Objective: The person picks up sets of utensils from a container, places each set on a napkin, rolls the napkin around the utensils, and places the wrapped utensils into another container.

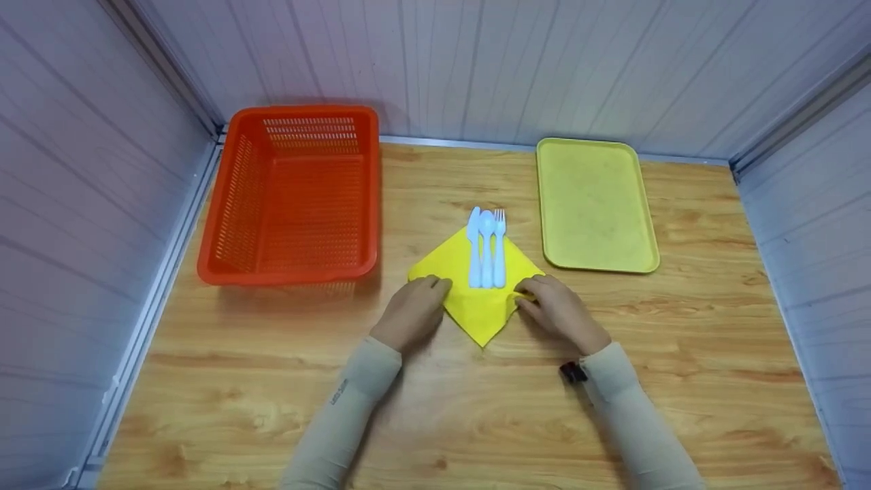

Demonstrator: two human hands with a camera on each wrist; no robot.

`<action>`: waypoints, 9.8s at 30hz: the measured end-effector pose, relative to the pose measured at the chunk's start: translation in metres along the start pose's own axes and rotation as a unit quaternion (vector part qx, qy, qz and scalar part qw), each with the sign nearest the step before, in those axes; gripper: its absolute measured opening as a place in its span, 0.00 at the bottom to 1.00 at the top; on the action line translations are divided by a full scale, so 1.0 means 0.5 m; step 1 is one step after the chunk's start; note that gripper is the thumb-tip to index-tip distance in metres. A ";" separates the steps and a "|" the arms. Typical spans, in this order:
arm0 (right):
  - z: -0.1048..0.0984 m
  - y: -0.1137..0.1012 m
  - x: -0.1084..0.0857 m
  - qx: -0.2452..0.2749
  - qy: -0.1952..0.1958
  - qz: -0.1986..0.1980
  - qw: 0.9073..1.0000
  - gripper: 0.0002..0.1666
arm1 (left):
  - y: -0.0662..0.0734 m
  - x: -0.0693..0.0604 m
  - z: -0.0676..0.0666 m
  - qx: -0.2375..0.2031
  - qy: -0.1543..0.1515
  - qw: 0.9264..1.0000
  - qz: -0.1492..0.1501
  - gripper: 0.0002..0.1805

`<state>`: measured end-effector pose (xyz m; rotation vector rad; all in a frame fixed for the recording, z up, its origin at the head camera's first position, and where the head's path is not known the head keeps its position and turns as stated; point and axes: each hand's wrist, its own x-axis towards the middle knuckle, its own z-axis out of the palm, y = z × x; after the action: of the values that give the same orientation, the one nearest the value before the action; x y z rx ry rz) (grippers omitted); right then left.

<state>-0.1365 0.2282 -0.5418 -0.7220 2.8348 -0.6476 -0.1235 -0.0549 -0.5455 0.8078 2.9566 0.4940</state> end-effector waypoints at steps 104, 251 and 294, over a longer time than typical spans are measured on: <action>0.008 0.019 0.046 -0.068 0.061 0.040 0.995 0.14 | 0.101 0.083 0.018 0.106 0.006 0.994 -0.006 0.14; 0.010 -0.039 0.066 0.215 0.085 0.079 0.970 0.13 | 0.099 0.100 0.022 0.025 -0.089 0.995 0.022 0.22; 0.042 -0.078 0.090 0.033 0.078 0.048 0.995 0.17 | 0.115 0.050 0.021 0.118 -0.167 0.978 -0.049 0.36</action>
<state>-0.1543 0.1676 -0.5447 -0.5434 2.9506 -0.8104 -0.1157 0.0078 -0.5363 0.6780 2.7498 -0.0019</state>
